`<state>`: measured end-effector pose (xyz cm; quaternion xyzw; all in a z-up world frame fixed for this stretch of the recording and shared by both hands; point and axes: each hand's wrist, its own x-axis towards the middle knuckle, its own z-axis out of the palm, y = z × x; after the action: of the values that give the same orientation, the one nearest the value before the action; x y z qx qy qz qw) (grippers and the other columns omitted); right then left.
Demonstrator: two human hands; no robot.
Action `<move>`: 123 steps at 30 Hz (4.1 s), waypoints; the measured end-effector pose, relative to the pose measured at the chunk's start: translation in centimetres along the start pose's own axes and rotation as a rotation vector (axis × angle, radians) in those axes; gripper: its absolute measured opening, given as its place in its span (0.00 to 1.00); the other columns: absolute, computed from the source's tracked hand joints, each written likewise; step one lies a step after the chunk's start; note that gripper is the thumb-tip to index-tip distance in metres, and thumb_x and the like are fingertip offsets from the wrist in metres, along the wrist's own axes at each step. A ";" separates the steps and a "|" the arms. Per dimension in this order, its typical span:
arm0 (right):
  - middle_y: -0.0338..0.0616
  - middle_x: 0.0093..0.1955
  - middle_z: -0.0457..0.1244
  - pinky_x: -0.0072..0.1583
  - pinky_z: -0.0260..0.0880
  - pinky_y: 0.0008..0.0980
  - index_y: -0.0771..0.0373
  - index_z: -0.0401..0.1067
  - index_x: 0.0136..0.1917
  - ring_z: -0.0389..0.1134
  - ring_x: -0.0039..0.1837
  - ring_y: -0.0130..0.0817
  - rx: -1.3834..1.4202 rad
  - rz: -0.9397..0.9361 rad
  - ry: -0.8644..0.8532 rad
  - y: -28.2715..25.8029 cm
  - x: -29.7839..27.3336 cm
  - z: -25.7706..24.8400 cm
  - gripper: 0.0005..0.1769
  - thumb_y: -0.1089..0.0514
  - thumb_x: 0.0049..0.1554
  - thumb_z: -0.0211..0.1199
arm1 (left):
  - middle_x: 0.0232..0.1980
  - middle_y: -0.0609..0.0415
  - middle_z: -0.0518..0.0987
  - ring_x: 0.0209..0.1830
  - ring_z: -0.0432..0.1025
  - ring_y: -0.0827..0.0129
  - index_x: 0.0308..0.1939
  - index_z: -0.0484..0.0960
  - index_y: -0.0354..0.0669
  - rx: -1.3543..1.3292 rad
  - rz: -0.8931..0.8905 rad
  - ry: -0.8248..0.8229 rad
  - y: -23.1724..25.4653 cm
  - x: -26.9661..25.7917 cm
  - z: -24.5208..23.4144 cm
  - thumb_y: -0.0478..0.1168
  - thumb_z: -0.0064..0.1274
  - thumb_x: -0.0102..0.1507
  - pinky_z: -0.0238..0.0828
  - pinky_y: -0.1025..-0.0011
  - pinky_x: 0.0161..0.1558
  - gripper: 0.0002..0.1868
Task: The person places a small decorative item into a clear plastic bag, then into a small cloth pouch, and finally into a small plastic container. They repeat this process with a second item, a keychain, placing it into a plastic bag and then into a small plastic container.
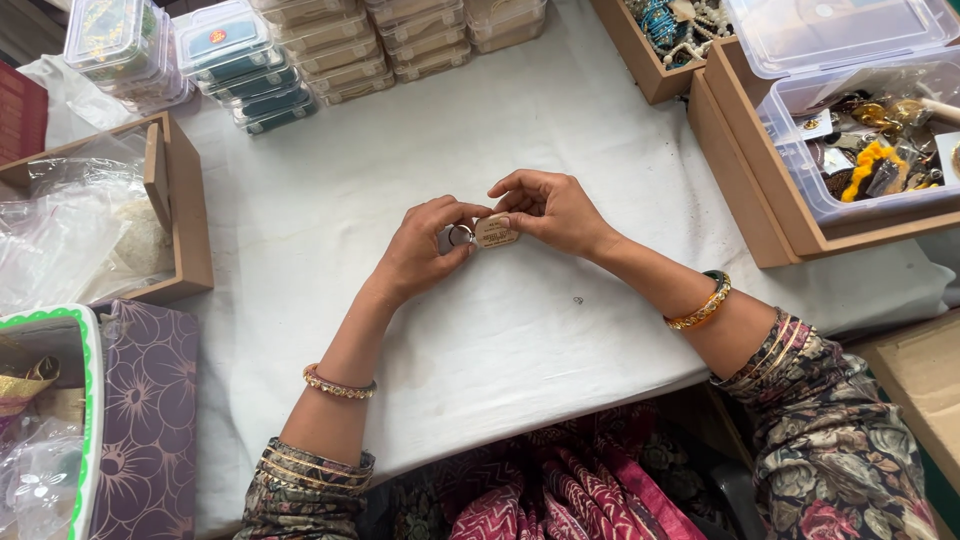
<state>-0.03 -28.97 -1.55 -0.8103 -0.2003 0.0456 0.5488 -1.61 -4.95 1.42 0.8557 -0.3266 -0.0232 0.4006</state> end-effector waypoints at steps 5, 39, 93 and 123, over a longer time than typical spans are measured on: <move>0.43 0.49 0.73 0.57 0.80 0.26 0.62 0.74 0.58 0.76 0.53 0.28 -0.009 0.010 0.000 0.0 0.1 -0.1 0.15 0.62 0.57 0.68 | 0.45 0.62 0.81 0.49 0.70 0.66 0.56 0.83 0.51 0.145 -0.064 -0.007 0.1 -0.1 -0.1 0.33 0.63 0.57 0.67 0.66 0.60 0.22; 0.42 0.51 0.73 0.58 0.79 0.27 0.61 0.75 0.58 0.75 0.54 0.29 -0.063 0.038 -0.032 -0.1 -0.1 0.0 0.14 0.64 0.57 0.66 | 0.46 0.60 0.80 0.49 0.70 0.64 0.55 0.83 0.50 0.184 0.014 0.037 -0.8 -0.1 0.2 0.34 0.65 0.56 0.68 0.65 0.57 0.23; 0.42 0.64 0.67 0.67 0.64 0.44 0.47 0.79 0.62 0.62 0.63 0.51 -0.869 -0.201 0.062 0.1 -0.6 -1.7 0.18 0.58 0.61 0.61 | 0.55 0.44 0.84 0.52 0.79 0.54 0.62 0.83 0.49 0.547 -1.187 0.324 -4.6 -39.8 -24.5 0.48 0.65 0.61 0.71 0.58 0.57 0.25; 0.44 0.64 0.66 0.68 0.64 0.45 0.50 0.78 0.63 0.62 0.64 0.50 -0.872 -0.226 0.057 -0.5 -0.6 -1.6 0.22 0.62 0.55 0.60 | 0.70 0.50 0.73 0.75 0.59 0.53 0.60 0.83 0.59 0.800 -0.755 0.231 -6.0 -18.8 -25.2 0.49 0.60 0.63 0.51 0.46 0.73 0.20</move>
<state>-0.25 -30.46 -0.59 -0.9398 -0.2728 -0.1258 0.1632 -5.53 25.61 10.13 0.9955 0.0650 0.0545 0.0418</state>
